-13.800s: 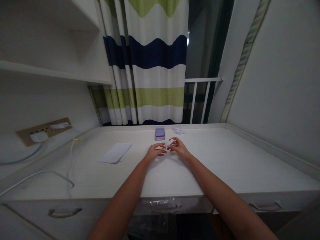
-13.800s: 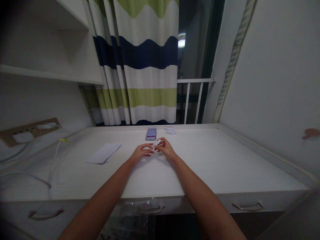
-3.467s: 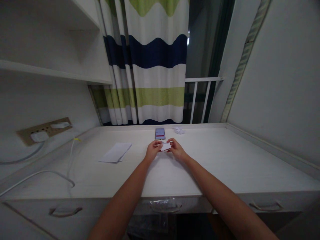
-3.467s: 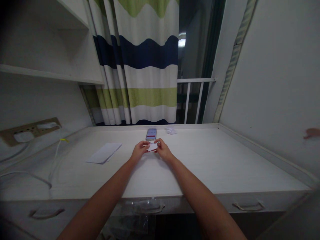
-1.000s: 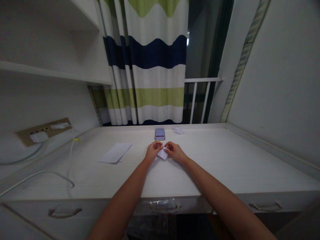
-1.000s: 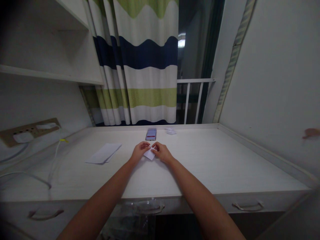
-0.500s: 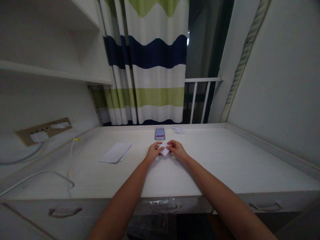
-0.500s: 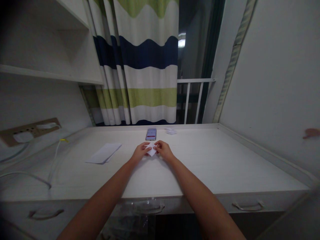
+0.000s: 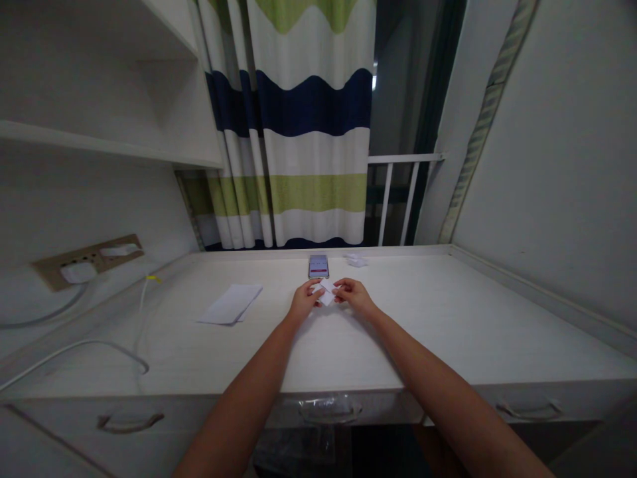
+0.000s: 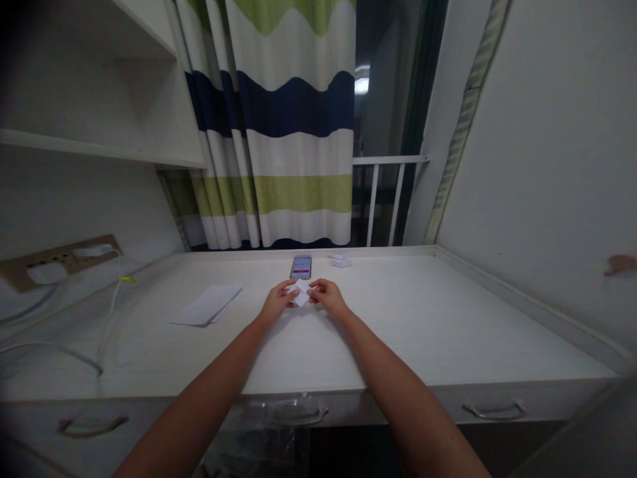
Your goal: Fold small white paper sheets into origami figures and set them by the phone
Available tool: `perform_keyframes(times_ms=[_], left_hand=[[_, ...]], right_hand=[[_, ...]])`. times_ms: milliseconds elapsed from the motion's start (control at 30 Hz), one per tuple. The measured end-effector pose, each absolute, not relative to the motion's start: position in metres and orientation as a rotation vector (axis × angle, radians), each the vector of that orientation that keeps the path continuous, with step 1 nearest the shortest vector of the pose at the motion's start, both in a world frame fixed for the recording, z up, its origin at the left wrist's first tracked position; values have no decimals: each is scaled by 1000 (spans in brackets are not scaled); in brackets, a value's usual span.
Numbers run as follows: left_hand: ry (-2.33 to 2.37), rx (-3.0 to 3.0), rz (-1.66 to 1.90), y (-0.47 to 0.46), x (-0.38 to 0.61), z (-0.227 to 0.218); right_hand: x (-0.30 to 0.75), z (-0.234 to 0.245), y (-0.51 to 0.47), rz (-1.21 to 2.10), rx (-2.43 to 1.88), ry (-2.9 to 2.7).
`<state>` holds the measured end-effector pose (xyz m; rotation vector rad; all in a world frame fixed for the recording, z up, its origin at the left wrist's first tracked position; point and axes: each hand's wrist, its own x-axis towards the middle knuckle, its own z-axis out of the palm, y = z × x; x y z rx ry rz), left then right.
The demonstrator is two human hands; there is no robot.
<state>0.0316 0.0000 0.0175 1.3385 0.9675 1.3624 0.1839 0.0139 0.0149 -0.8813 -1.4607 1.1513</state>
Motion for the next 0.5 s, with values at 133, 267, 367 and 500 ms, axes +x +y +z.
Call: perform_keyframes(times_ms=[133,267,367,500], left_hand=[[920,1335,1344,-1,30,18],[905,1322,1354,-3,30,20],[911,1338,1352,-4,29,21],[908,1340,1377,-4,28,22]], right_hand=[[187,15,16,1112,-872,-1454],[189,16,17,1118,-869,-1410],[188,16,16,1114,-853,-1405],[188,16,14,1097,-811,-1441]])
